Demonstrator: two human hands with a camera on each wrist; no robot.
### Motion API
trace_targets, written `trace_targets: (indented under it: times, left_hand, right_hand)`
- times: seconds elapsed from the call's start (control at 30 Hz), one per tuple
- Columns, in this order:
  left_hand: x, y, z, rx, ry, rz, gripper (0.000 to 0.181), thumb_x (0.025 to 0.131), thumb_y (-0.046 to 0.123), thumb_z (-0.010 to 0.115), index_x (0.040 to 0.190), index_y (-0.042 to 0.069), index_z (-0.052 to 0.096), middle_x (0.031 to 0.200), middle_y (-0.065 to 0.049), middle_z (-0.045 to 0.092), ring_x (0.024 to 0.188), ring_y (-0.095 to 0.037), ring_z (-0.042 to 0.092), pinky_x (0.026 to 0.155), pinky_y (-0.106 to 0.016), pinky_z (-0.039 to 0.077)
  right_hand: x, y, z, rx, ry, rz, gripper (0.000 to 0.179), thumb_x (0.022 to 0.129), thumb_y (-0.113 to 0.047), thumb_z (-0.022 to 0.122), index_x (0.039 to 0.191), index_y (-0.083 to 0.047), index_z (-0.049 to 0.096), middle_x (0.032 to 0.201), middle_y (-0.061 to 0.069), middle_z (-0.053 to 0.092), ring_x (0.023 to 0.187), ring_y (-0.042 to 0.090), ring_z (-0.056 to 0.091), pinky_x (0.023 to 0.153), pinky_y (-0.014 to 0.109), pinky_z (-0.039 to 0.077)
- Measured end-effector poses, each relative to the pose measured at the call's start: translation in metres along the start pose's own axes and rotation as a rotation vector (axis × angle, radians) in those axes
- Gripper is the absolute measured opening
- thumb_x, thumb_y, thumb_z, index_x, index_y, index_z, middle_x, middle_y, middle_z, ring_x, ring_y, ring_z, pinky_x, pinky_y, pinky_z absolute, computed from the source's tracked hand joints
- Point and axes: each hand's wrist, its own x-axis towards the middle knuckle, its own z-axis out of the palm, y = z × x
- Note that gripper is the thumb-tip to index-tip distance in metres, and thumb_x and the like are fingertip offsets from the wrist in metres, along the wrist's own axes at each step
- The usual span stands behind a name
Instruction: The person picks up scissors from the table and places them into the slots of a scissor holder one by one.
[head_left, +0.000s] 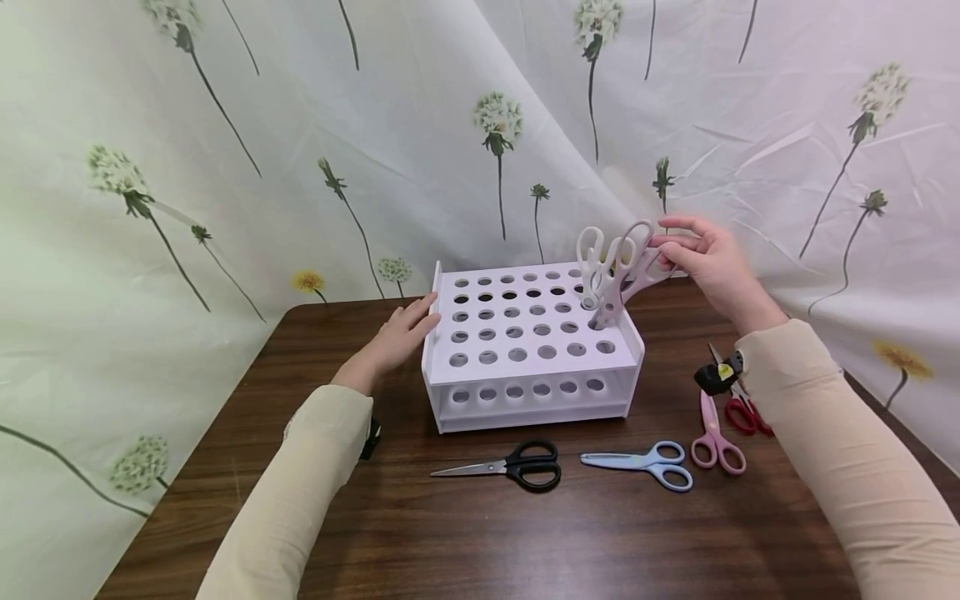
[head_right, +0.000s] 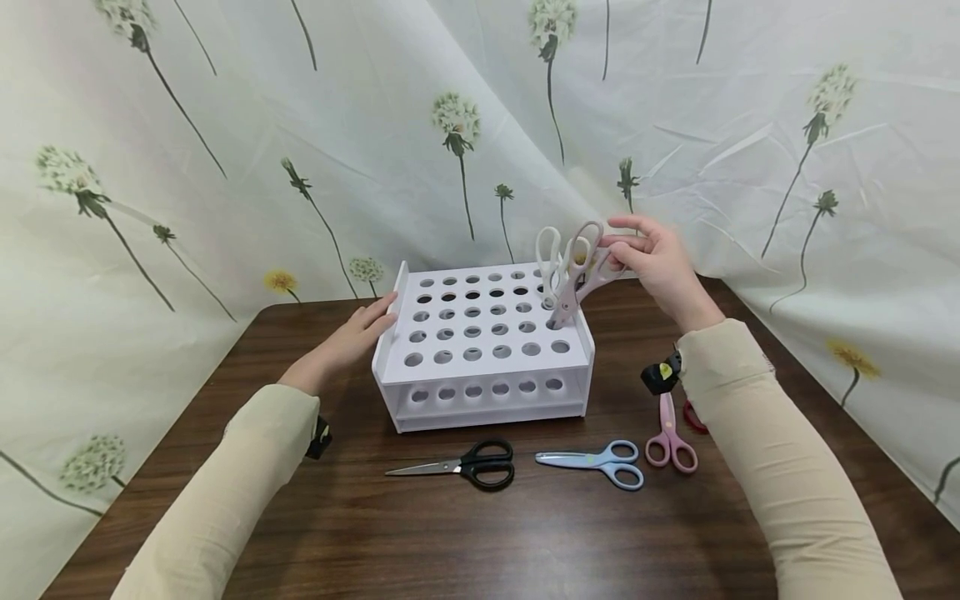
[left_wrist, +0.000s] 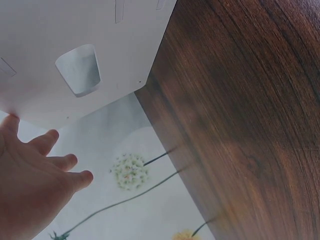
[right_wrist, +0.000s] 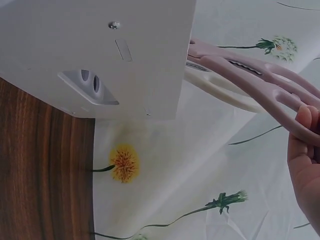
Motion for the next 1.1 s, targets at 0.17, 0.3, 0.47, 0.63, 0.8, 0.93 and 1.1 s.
trace_targets:
  times: [0.17,0.3,0.47,0.63,0.8,0.93,1.1]
  left_hand:
    - [-0.002,0.000,0.000,-0.010,0.001,-0.002,0.059,0.098,0.049,0.030,0.149,0.023,0.018,0.152,-0.011,0.015,0.136,-0.037,-0.004,0.105,-0.055,-0.001]
    - [-0.001,0.001,0.000,-0.009,0.001,-0.003,0.059,0.097,0.050,0.029,0.149,0.022,0.018,0.152,-0.011,0.014,0.136,-0.037,-0.005,0.104,-0.056,-0.002]
    - [-0.001,0.002,0.000,-0.006,0.000,-0.005,0.060,0.097,0.051,0.029,0.149,0.023,0.017,0.152,-0.010,0.013,0.136,-0.037,-0.005,0.104,-0.055,-0.003]
    - [-0.002,0.001,0.000,-0.005,0.000,-0.003,0.059,0.098,0.049,0.029,0.149,0.023,0.018,0.152,-0.010,0.014,0.136,-0.037,-0.004,0.104,-0.056,-0.002]
    - [-0.001,0.000,0.000,-0.002,0.001,0.001,0.059,0.098,0.048,0.030,0.149,0.022,0.018,0.152,-0.011,0.014,0.136,-0.038,-0.005,0.104,-0.056,-0.002]
    - [-0.002,0.000,0.000,0.003,0.003,-0.005,0.059,0.098,0.049,0.029,0.149,0.023,0.018,0.152,-0.011,0.014,0.136,-0.037,-0.005,0.104,-0.056,-0.002]
    - [-0.001,0.000,0.000,-0.003,0.001,-0.008,0.059,0.098,0.050,0.029,0.149,0.024,0.017,0.152,-0.011,0.013,0.136,-0.036,-0.005,0.105,-0.055,-0.002]
  right_hand:
    - [0.002,0.000,0.005,-0.043,-0.008,0.000,0.029,0.089,0.009,0.053,0.115,-0.003,0.056,0.089,0.003,0.068,0.071,0.010,0.062,0.065,0.019,0.049]
    - [0.006,0.002,0.009,-0.090,-0.021,0.006,0.030,0.089,0.009,0.053,0.116,-0.004,0.055,0.089,0.003,0.069,0.072,0.009,0.061,0.065,0.018,0.048]
    - [0.010,0.004,0.013,-0.130,-0.024,0.016,0.029,0.088,0.008,0.053,0.115,-0.002,0.054,0.088,0.002,0.069,0.071,0.009,0.060,0.064,0.018,0.048]
    - [0.012,0.006,0.017,-0.165,-0.023,0.035,0.029,0.089,0.006,0.053,0.117,-0.001,0.053,0.089,0.000,0.068,0.072,0.008,0.060,0.065,0.018,0.048]
    - [0.014,0.010,0.020,-0.185,-0.028,0.039,0.028,0.090,0.005,0.053,0.116,-0.003,0.054,0.091,0.000,0.068,0.072,0.008,0.060,0.065,0.019,0.048]
    - [0.016,0.012,0.023,-0.158,-0.039,0.046,0.027,0.090,0.006,0.053,0.115,-0.004,0.054,0.091,0.000,0.068,0.071,0.009,0.059,0.065,0.020,0.048]
    - [0.015,0.013,0.024,-0.189,-0.025,0.065,0.026,0.091,0.004,0.052,0.116,-0.002,0.053,0.094,0.000,0.066,0.073,0.009,0.060,0.066,0.020,0.049]
